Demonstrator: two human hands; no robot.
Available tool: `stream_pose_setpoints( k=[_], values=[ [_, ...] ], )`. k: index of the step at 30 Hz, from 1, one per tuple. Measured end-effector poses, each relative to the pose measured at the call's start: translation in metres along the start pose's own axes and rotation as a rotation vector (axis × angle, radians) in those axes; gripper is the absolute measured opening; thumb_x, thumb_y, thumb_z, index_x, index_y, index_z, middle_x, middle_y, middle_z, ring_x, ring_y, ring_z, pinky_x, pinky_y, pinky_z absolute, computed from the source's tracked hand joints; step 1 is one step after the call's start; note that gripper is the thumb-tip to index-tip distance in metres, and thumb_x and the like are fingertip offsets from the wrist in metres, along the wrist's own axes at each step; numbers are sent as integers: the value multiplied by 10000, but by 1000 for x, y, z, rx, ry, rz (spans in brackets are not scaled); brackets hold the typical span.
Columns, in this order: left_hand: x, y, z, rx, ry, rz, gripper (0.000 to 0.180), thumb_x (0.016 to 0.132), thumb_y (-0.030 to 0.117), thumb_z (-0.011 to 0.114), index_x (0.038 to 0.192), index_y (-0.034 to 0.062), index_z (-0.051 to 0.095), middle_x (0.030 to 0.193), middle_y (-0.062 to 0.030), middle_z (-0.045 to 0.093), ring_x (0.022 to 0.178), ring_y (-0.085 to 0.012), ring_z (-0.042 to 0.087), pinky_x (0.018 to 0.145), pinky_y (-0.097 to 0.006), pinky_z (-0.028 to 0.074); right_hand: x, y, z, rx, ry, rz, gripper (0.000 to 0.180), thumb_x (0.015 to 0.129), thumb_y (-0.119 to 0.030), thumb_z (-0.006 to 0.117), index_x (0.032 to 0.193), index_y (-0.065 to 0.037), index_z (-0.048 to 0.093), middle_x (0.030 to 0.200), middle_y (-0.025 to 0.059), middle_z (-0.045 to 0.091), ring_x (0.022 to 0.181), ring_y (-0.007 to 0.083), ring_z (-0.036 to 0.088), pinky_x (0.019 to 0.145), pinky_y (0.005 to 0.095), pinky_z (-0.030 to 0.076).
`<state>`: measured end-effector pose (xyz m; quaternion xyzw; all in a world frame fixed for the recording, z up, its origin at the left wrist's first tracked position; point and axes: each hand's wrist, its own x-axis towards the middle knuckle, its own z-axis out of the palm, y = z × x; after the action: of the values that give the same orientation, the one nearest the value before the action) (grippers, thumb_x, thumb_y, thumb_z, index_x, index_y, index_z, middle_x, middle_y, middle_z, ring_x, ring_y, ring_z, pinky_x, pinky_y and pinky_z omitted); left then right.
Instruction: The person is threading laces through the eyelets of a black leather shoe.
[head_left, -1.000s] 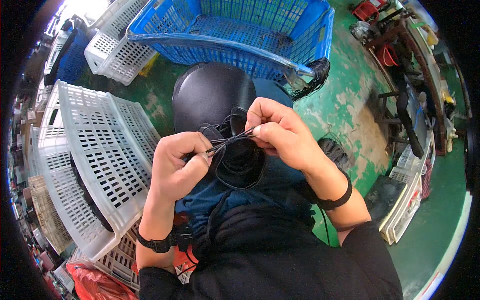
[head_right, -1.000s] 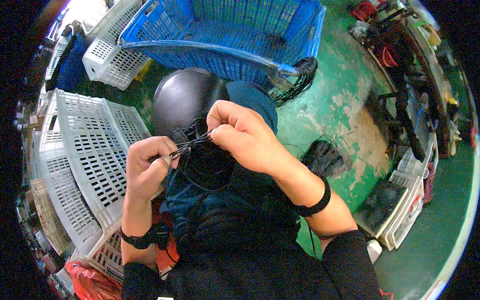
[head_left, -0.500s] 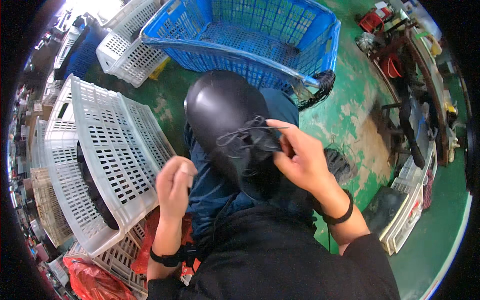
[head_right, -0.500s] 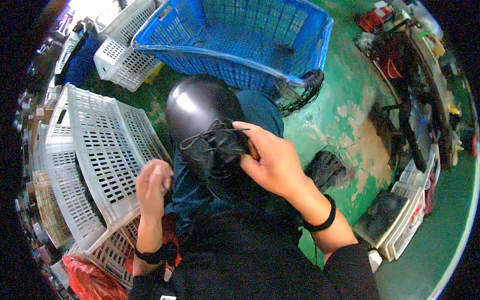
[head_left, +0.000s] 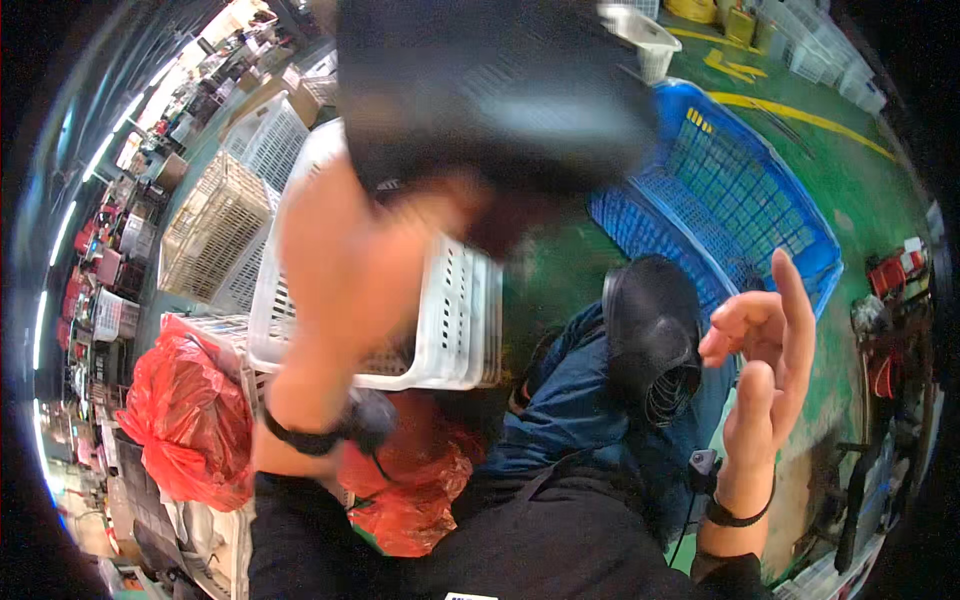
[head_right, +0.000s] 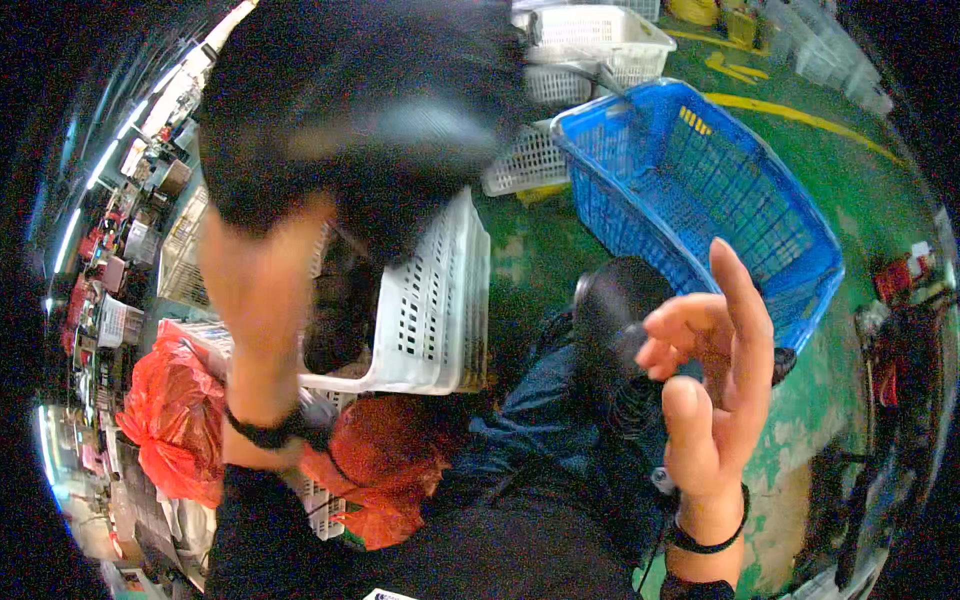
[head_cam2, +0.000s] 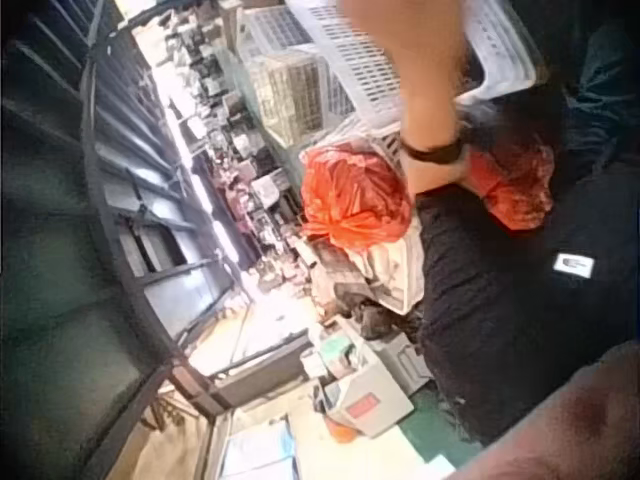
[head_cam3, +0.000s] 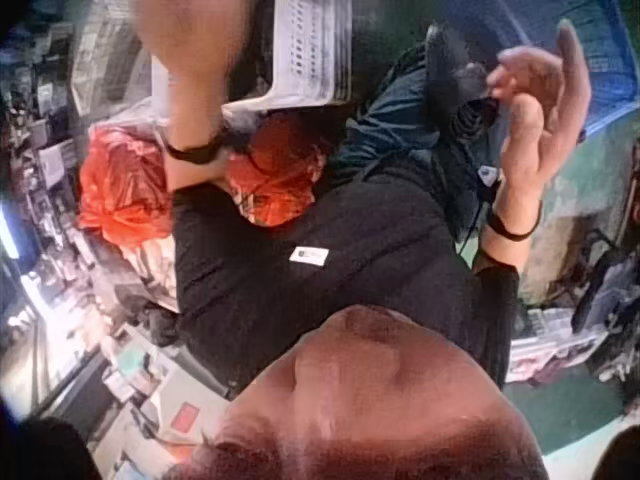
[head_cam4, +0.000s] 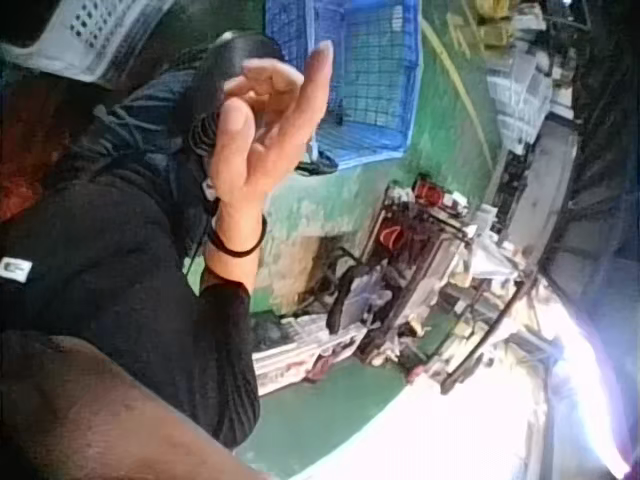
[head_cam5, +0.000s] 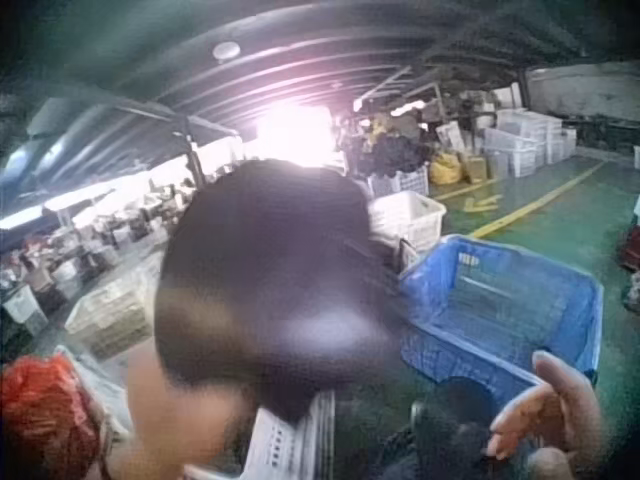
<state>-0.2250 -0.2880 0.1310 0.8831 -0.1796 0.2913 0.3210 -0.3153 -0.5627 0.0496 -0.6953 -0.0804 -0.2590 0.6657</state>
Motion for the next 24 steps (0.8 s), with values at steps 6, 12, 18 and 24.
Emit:
stream_pose_setpoints(
  k=[6,12,18,24],
  values=[
    [102,-224,-1,513,83,418,167,903,76,582,1035,27,672,956,-178,695,891,-396,636,791,-473,489,-27,31,-53,-140,1,142,516,976,-174,617,1442,10,491,915,52,622,722,103,576,630,231,467],
    [53,-364,117,343,-587,-156,345,1042,224,455,1343,208,622,1344,-221,607,1267,-374,561,1083,-503,397,-78,42,-138,-491,94,551,317,941,-112,628,1249,-43,661,819,8,595,663,90,558,614,254,466],
    [15,-332,175,586,-1212,172,394,1024,197,495,1405,117,558,1364,-200,601,1284,-341,553,1073,-449,436,-134,22,-206,-618,350,679,262,969,-149,615,1199,-45,687,825,6,644,671,86,586,629,271,491],
    [24,-433,87,293,-1208,-143,425,1002,158,561,1401,13,541,1342,-199,617,1249,-312,582,1054,-410,458,-152,61,-243,-451,560,760,262,964,-145,606,1194,-57,694,853,-15,650,675,75,592,597,249,485]
  ],
)
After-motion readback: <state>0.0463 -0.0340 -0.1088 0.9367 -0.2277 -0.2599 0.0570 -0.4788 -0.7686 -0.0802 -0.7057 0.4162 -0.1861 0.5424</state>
